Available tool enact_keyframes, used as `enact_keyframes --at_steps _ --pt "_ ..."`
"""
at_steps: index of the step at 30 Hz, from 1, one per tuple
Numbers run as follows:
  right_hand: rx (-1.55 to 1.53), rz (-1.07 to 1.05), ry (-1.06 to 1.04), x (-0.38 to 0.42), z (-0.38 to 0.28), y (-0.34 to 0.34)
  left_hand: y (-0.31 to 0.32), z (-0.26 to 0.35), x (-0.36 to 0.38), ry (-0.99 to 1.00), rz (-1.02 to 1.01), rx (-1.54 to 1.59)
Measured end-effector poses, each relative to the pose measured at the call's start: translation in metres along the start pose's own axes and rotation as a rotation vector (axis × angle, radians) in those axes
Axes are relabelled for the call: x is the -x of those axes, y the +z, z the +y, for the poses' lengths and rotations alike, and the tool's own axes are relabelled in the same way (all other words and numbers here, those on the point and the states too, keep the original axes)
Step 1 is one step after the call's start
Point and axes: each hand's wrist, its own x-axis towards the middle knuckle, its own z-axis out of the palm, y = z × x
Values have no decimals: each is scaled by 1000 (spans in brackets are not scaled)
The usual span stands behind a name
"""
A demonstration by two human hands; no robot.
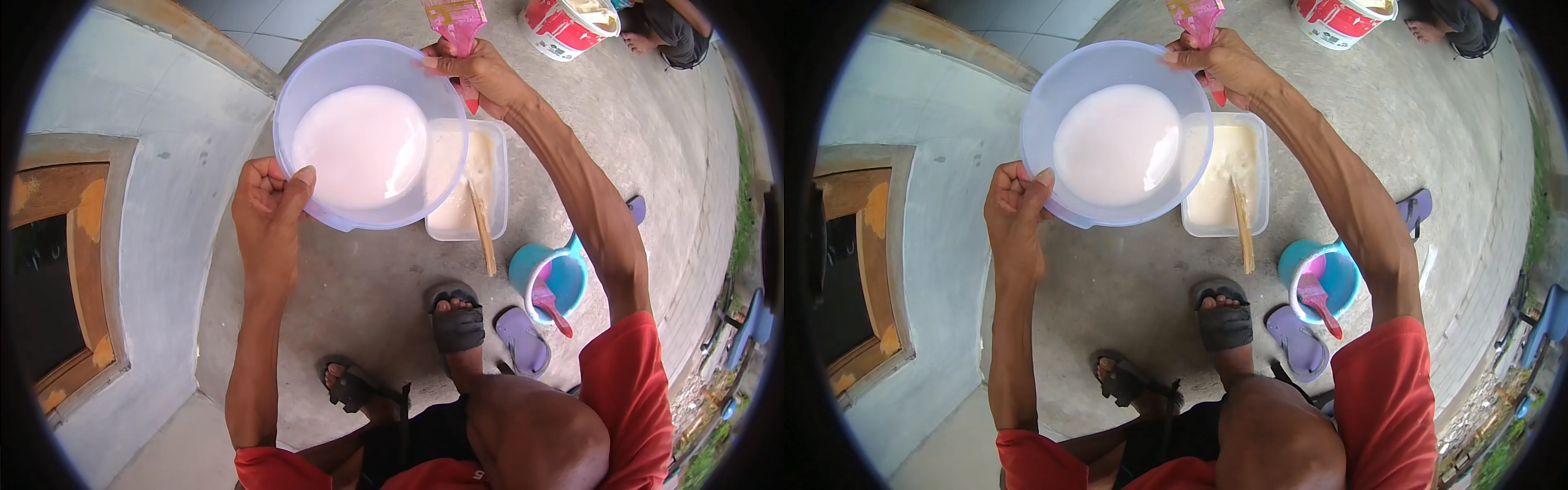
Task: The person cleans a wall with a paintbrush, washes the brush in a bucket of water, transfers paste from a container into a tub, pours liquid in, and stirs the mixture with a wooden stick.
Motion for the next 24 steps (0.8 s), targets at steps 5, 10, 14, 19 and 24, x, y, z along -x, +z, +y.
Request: enact_keyframes --at_steps 5,10,14,19,24 --pt "98 -75 -73 -14 -28 8 -19 20 -19 -8 37 -9" --pt "102 -32 -65 -18 -89 8 -21 58 -38 61 23 -11" --pt "164 67 -197 -9 -133 -1 -6 82 -54 116 -41 -10" --pt "328 182 -275 14 -170 -41 42 98 -64 200 -129 13" --pt "515 455 -281 60 -192 -76 105 101 -59 153 -361 146"
